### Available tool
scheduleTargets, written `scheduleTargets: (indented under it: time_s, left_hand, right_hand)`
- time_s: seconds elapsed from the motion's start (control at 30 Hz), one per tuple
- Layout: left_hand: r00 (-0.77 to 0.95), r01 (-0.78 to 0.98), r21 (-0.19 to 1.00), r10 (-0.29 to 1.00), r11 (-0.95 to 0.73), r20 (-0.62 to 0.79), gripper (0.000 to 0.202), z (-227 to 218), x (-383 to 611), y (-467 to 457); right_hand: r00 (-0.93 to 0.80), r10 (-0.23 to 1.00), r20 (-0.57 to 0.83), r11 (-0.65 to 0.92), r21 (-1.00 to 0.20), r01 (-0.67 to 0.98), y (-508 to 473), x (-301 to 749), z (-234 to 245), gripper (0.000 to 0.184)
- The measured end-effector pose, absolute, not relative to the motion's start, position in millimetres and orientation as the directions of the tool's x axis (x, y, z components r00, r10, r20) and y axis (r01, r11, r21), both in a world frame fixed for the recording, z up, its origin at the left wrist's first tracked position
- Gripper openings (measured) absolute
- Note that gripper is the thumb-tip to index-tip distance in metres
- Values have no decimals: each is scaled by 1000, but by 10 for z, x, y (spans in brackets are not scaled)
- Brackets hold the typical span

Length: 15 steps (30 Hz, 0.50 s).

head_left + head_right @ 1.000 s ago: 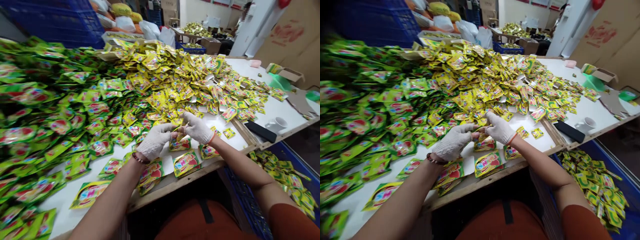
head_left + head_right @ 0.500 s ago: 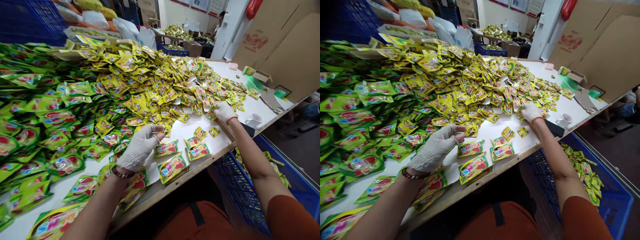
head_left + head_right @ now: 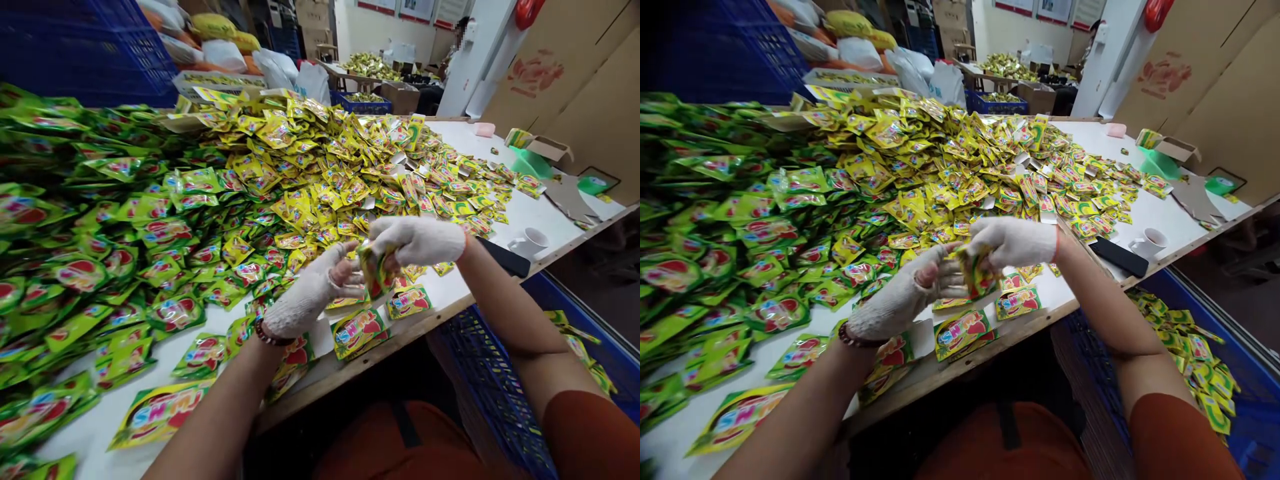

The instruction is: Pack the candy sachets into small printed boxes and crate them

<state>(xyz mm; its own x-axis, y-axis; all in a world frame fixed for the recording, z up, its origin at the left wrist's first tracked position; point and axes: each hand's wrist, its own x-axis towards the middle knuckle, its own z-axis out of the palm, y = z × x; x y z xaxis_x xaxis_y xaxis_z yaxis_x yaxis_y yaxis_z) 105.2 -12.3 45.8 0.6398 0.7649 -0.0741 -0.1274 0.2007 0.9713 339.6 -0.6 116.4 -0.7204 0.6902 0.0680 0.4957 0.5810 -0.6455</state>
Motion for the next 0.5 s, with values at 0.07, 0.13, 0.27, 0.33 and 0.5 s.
scheduleTargets:
  time_s: [0.07, 0.13, 0.27, 0.33, 0.5]
  left_hand:
    - [672, -161, 962, 739, 222, -58, 79, 471, 1015, -143]
    - [610, -190, 950, 788, 246, -82, 67, 458, 954, -126]
    - [383, -321, 895, 907, 310, -177, 52, 399, 870, -18]
    - [279, -404, 883, 952, 238, -129, 50, 370, 873, 37]
    - [62, -183, 977, 990, -113, 126, 61, 376, 834, 87]
  right_hand:
    - [-788, 611, 76, 633, -645, 428, 2, 3083, 1150, 25]
    - [-738, 658, 151, 626, -654, 425, 35, 2911, 1062, 23]
    - [-311, 908, 279, 393, -824, 408, 93, 2910, 786, 16]
    - [-199, 959, 200, 254, -919, 301, 84, 2942, 639, 25]
    - [-168, 982, 82, 105, -985, 136, 9, 2894, 436, 39]
